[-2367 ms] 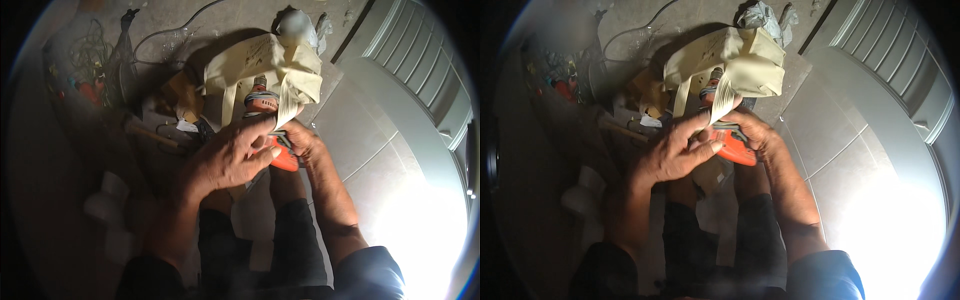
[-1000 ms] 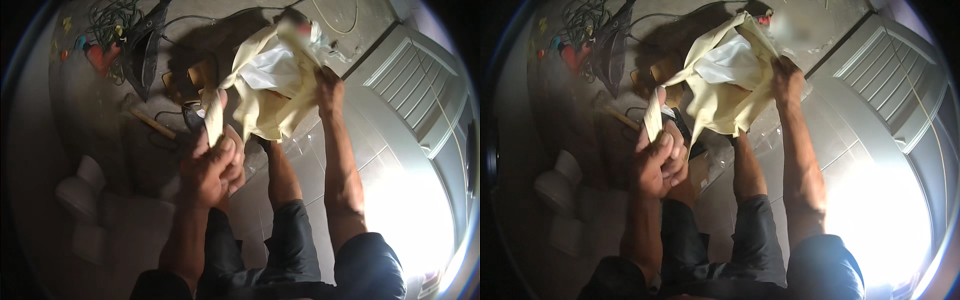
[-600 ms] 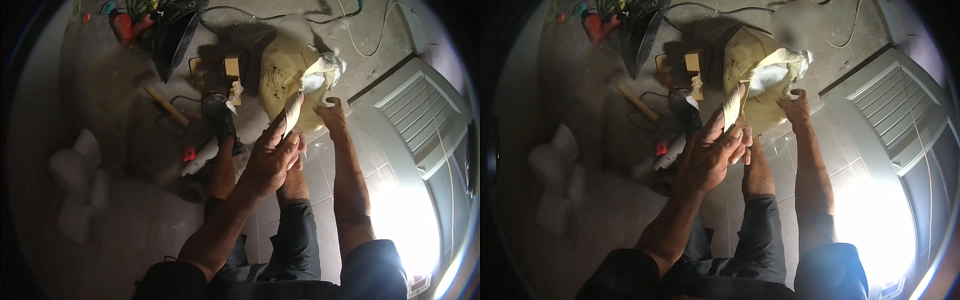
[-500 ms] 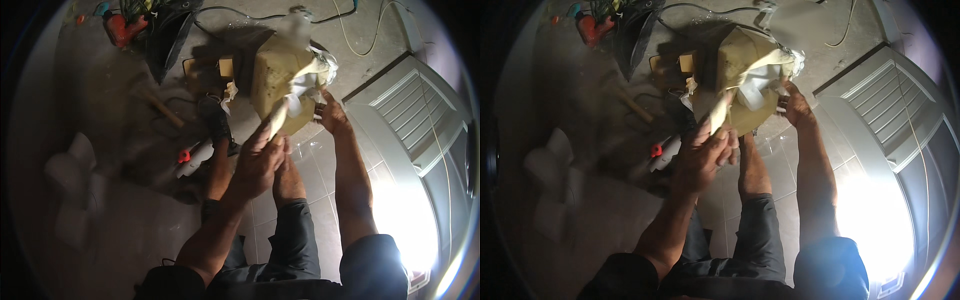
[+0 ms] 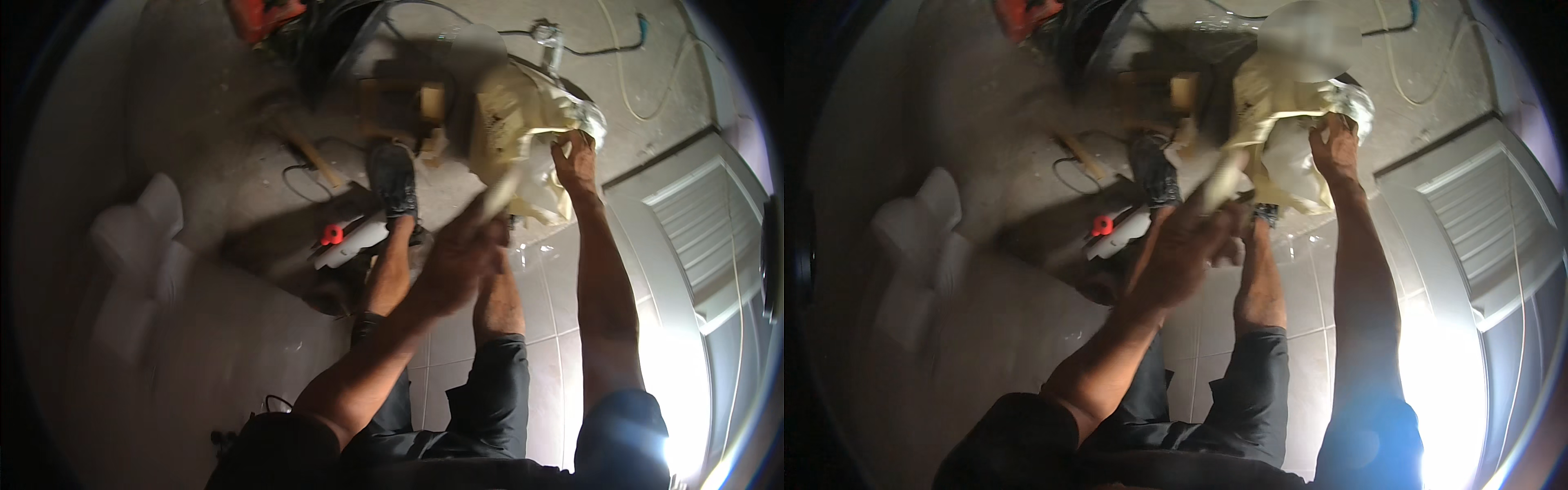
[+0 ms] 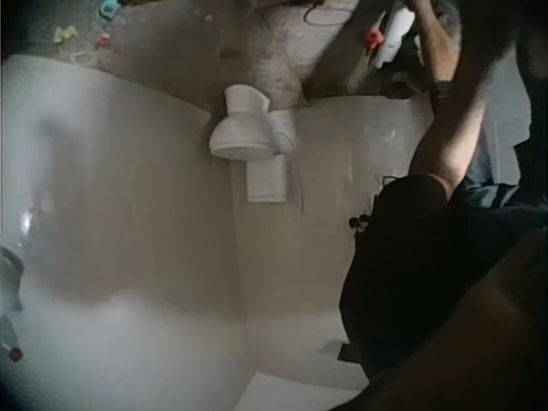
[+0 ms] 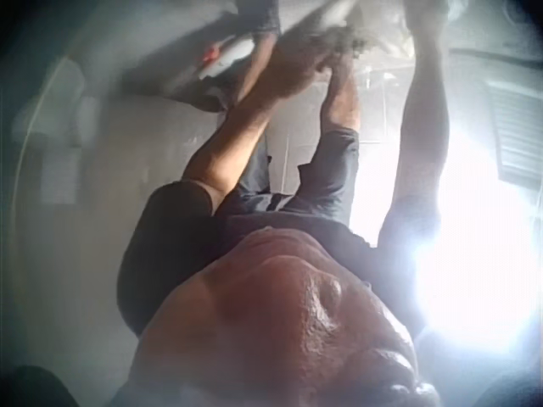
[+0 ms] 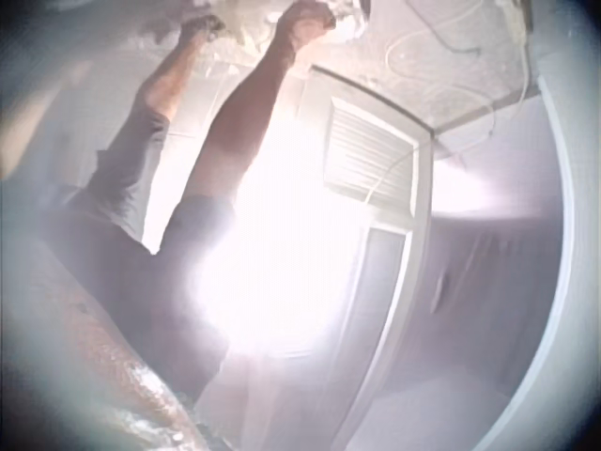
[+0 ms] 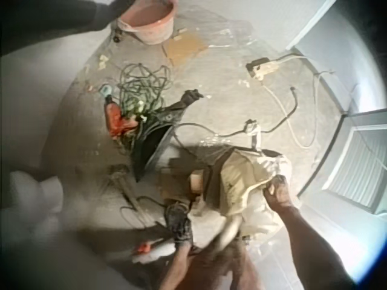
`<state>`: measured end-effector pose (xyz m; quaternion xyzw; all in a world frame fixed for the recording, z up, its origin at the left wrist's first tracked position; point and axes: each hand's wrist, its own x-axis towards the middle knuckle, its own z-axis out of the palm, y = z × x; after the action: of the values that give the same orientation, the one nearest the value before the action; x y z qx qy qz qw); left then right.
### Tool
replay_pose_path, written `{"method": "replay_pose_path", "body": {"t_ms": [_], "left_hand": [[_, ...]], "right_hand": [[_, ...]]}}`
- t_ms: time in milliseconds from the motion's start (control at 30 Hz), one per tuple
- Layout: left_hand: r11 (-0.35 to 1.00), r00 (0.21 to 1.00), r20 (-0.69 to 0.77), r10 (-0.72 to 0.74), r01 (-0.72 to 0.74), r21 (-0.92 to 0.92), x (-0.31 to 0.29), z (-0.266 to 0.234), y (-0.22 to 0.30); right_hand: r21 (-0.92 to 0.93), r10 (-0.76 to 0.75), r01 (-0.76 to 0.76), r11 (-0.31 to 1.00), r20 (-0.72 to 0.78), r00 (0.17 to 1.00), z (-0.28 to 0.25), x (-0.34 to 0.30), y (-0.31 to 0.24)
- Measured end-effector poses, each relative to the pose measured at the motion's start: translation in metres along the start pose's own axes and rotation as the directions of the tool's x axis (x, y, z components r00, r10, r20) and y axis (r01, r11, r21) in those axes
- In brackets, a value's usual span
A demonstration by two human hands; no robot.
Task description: The person picks up a power drill, winds its cord, and places it into a white bag along with other small items from the floor.
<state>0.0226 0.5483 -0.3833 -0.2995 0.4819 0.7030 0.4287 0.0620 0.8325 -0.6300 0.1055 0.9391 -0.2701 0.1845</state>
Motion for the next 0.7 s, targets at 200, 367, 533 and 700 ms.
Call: {"method": "replay_pose_path", "body": {"t_ms": [200,367,533,700], "left_hand": [[0.994,0.993,0.108,0.050,-0.039,-0.107,0.025,0.080,-0.057],[0.975,0.971,0.106,0.217,-0.221,0.028,0.045,0.136,-0.042],[0.884,0.922,-0.098,0.375,-0.324,0.336,0.070,0.153,-0.081],[0.747,0.890,0.131,0.438,-0.441,0.497,0.037,0.084,-0.086]], "right_hand": [[0.103,0.014,-0.033,0.994,0.180,0.984,0.023,-0.025,0.036],[-0.219,0.050,-0.053,0.974,-0.020,0.999,-0.051,-0.038,0.038],[-0.123,0.096,-0.121,0.985,-0.193,0.977,-0.010,-0.054,0.028],[-0.176,0.124,-0.150,0.973,-0.147,0.981,-0.062,-0.049,0.054]]}}
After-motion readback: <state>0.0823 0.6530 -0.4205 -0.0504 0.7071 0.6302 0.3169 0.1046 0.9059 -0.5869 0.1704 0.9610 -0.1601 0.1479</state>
